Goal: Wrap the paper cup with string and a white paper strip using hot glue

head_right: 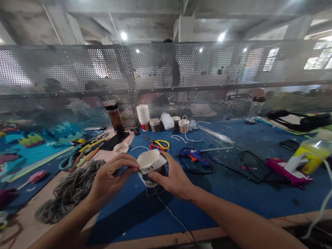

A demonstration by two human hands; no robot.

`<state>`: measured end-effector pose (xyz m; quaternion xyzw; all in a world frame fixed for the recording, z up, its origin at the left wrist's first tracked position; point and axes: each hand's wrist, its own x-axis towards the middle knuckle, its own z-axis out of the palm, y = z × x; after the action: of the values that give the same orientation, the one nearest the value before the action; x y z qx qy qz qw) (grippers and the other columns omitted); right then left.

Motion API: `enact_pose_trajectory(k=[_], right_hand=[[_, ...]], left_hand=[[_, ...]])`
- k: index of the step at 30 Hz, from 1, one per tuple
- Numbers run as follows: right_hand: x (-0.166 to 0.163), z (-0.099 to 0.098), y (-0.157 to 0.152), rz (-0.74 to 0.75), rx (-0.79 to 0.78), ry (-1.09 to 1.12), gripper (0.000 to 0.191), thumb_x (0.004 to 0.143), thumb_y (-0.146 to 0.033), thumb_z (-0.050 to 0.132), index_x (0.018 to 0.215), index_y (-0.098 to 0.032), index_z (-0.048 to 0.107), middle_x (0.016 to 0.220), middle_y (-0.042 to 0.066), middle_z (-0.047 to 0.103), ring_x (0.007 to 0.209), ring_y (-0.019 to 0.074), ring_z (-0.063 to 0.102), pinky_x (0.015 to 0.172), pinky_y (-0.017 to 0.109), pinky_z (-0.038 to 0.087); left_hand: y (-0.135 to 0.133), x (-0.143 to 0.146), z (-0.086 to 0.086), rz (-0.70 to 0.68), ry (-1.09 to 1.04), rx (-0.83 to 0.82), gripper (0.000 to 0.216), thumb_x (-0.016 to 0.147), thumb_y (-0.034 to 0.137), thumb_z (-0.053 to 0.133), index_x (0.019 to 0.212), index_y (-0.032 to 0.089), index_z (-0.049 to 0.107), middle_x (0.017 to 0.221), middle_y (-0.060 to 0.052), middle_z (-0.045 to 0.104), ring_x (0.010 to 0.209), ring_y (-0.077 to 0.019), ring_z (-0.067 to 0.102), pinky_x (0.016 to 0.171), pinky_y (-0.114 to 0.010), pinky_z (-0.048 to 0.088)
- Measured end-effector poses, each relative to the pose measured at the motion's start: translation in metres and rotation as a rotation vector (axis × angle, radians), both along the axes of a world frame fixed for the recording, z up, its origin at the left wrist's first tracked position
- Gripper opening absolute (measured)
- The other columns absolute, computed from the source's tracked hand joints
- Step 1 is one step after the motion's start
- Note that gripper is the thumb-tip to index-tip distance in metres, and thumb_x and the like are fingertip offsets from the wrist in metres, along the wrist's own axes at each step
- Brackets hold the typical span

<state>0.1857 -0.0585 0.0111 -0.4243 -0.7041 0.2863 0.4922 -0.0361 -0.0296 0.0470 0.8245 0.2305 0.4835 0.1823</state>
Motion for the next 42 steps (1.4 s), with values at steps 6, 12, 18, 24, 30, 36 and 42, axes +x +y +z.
enact_pose_trajectory(k=[6,12,18,24,30,36,42], right_hand=[[0.0,0.0,0.001,0.032,-0.031,0.07,0.064,0.086,-0.046,0.07,0.138,-0.017,0.046,0.133,0.011,0.061,0.121,0.0256,0.058,0.105,0.039,0.044],[0.002,-0.001,0.001,0.034,-0.016,0.025,0.068,0.085,-0.046,0.071,0.14,-0.017,0.043,0.135,0.013,0.06,0.123,0.0271,0.057,0.106,0.041,0.044],[0.003,0.0,0.0,0.081,0.001,-0.005,0.066,0.085,-0.045,0.072,0.138,-0.017,0.045,0.135,0.012,0.059,0.122,0.0263,0.058,0.106,0.04,0.045],[0.002,0.002,-0.001,0.06,0.049,-0.015,0.065,0.086,-0.045,0.07,0.139,-0.018,0.044,0.134,0.012,0.06,0.123,0.0269,0.058,0.106,0.04,0.045],[0.0,0.003,-0.006,0.066,0.156,-0.16,0.068,0.083,-0.041,0.074,0.139,-0.018,0.045,0.137,0.013,0.056,0.125,0.0288,0.054,0.108,0.042,0.042],[0.001,0.002,-0.007,0.061,0.18,-0.217,0.068,0.082,-0.04,0.074,0.138,-0.018,0.045,0.135,0.014,0.057,0.123,0.0295,0.055,0.107,0.043,0.043],[0.0,0.003,-0.008,0.042,0.224,-0.268,0.066,0.081,-0.039,0.075,0.136,-0.019,0.045,0.132,0.013,0.059,0.12,0.0294,0.056,0.103,0.044,0.044]], left_hand=[[-0.003,0.002,0.001,0.018,-0.092,-0.009,0.011,0.09,0.013,0.064,0.094,0.019,0.072,0.094,-0.006,0.067,0.091,-0.0181,0.064,0.082,-0.031,0.052],[-0.001,-0.001,0.002,0.012,0.004,0.034,0.01,0.092,0.013,0.063,0.094,0.019,0.07,0.093,-0.005,0.065,0.089,-0.0161,0.063,0.082,-0.03,0.051],[0.0,-0.006,0.007,-0.054,0.149,0.001,0.013,0.094,0.013,0.057,0.093,0.019,0.068,0.094,-0.006,0.063,0.088,-0.0159,0.061,0.08,-0.029,0.049],[-0.003,-0.002,0.011,0.007,-0.111,-0.196,0.009,0.09,0.024,0.065,0.093,0.017,0.07,0.095,-0.007,0.065,0.09,-0.0185,0.063,0.078,-0.029,0.052],[0.004,-0.001,0.006,0.08,-0.276,-0.643,0.019,0.085,0.036,0.07,0.09,0.017,0.07,0.077,-0.002,0.066,0.07,-0.0136,0.061,0.066,-0.024,0.051],[0.008,-0.004,0.006,-0.027,-0.259,-0.817,0.021,0.079,0.037,0.075,0.078,0.016,0.075,0.075,-0.005,0.07,0.066,-0.0152,0.061,0.062,-0.027,0.051],[0.009,-0.007,0.01,0.027,-0.135,-0.713,0.017,0.078,0.033,0.076,0.076,0.016,0.077,0.074,-0.005,0.073,0.064,-0.0144,0.061,0.061,-0.025,0.05]])
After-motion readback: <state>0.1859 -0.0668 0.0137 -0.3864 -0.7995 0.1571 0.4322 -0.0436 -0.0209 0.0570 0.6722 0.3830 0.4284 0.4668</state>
